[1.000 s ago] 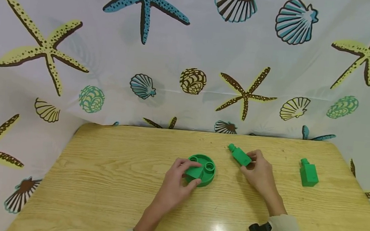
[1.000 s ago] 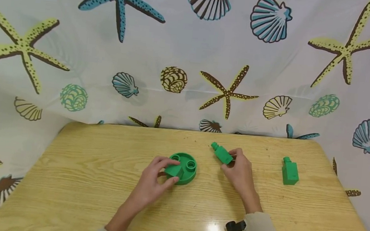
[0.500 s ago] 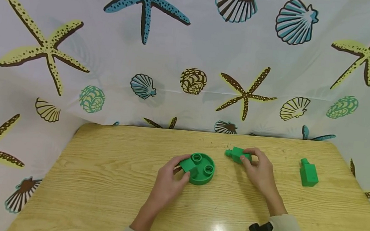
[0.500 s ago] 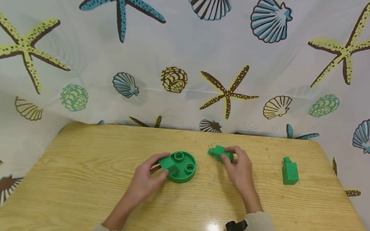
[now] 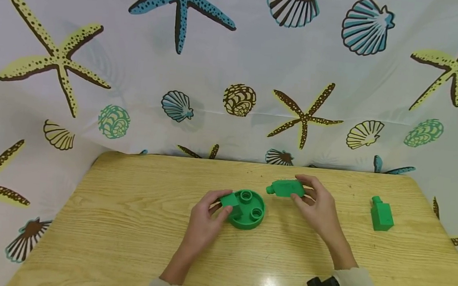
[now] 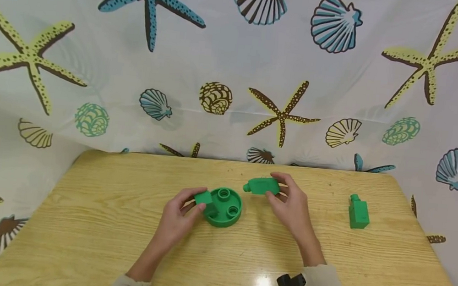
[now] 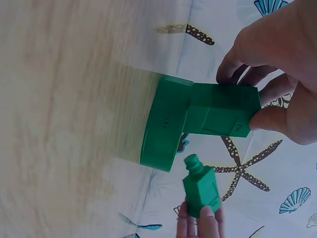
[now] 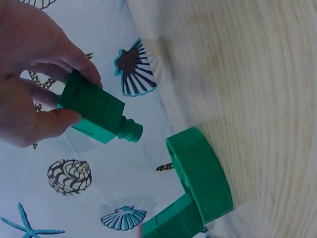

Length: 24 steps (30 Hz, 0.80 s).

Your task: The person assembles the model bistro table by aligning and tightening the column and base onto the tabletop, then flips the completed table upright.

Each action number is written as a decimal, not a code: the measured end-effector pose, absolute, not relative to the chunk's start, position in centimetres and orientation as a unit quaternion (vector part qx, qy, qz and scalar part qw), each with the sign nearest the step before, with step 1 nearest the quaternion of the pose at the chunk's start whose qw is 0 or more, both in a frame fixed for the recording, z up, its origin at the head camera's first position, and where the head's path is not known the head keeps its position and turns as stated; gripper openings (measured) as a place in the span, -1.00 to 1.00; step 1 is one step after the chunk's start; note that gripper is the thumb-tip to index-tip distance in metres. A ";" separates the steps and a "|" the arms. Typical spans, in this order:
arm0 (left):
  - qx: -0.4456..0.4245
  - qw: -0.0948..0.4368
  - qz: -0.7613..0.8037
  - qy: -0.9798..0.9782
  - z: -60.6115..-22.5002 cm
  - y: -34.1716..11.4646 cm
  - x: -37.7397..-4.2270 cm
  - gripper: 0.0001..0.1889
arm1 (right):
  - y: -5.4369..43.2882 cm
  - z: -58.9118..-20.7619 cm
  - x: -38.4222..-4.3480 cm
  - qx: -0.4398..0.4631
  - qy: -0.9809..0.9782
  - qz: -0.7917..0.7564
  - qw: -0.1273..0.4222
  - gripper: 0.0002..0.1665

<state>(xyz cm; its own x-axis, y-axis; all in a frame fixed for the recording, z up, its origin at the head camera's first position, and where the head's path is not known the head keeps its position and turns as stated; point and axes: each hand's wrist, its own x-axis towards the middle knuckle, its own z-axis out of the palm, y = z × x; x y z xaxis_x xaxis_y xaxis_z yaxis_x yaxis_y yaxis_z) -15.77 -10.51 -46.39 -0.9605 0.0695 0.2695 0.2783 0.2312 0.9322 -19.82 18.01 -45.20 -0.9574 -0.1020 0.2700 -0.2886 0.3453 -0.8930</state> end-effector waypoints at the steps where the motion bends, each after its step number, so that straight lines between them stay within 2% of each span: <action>1: -0.111 0.085 -0.613 -0.778 -46.4 -10.6 -15.8 -0.63 | 17.9 -45.0 -19.7 0.125 -0.813 0.563 0.086 -0.45; 12: -0.112 0.096 -0.616 -0.774 -46.8 -10.8 -16.0 -0.61 | 16.4 -44.6 -18.7 0.196 -0.767 0.596 0.133 -0.57; 24: -0.118 0.103 -0.626 -0.764 -47.0 -10.8 -16.1 -0.62 | 14.7 -45.1 -18.3 0.223 -0.748 0.614 0.119 -0.62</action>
<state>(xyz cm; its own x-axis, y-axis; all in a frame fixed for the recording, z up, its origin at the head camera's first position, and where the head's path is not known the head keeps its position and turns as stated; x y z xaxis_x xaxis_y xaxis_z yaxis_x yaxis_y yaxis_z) -16.12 -10.77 -46.98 -0.9510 0.0517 0.3047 0.3089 0.1881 0.9323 -18.32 14.68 -45.13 -0.8724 -0.1864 0.4519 -0.4794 0.1460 -0.8653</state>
